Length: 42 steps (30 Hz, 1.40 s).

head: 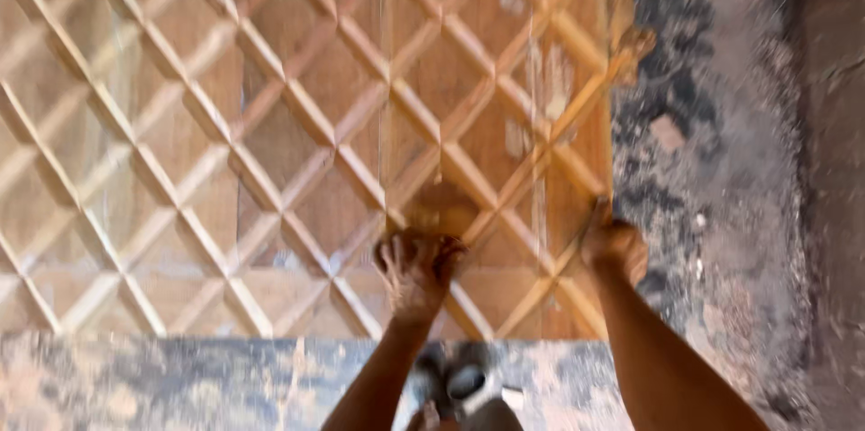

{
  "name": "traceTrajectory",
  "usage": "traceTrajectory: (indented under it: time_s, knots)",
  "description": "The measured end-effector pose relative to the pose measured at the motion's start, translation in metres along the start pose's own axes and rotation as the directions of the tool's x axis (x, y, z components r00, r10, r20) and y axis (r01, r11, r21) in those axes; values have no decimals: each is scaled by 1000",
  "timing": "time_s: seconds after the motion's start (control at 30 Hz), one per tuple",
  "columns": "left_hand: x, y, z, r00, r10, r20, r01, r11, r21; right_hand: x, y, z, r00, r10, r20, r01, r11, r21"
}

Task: The person sands the surface of a large wooden board with a geometric pattern using a sanding block. They move the sanding block across the raised edges and flat areas of the board, applying pressure to smooth the wood.

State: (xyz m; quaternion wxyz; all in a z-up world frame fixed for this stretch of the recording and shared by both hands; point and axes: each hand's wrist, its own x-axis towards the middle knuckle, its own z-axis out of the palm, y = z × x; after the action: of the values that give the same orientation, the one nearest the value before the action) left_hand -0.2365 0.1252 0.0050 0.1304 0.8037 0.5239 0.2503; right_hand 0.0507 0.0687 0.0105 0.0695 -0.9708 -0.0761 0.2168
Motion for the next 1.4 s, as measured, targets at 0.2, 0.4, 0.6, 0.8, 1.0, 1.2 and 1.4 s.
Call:
traceTrajectory:
  time_s: [0.2,0.4,0.6,0.8,1.0,1.2,1.4]
  knots:
    - [3,-7,4,1000,18,-5,-18,998,65,-16,-16,-17,998,40,51,-40,999,11]
    - [-18,-6,-6,984,-129,125,122,991,59,-16,-10,-14,994,47,95,-48,999,7]
    - [15,0,31,999,31,-41,-31,999,12,-7,0,-1,996,-69,-55,67,997,-29]
    - [-5,5,15,981,-120,155,102,988,117,-7,-7,-4,998,17,68,-19,1000,22]
    - [23,-1,43,995,-16,-95,19,1000,23,-1,-3,4,999,-31,8,31,999,11]
    - [-5,1,9,962,-157,223,116,975,189,-3,-1,-1,998,-57,-15,57,997,46]
    - [43,28,40,939,-191,286,164,980,114,-4,-6,-1,999,-35,10,35,999,35]
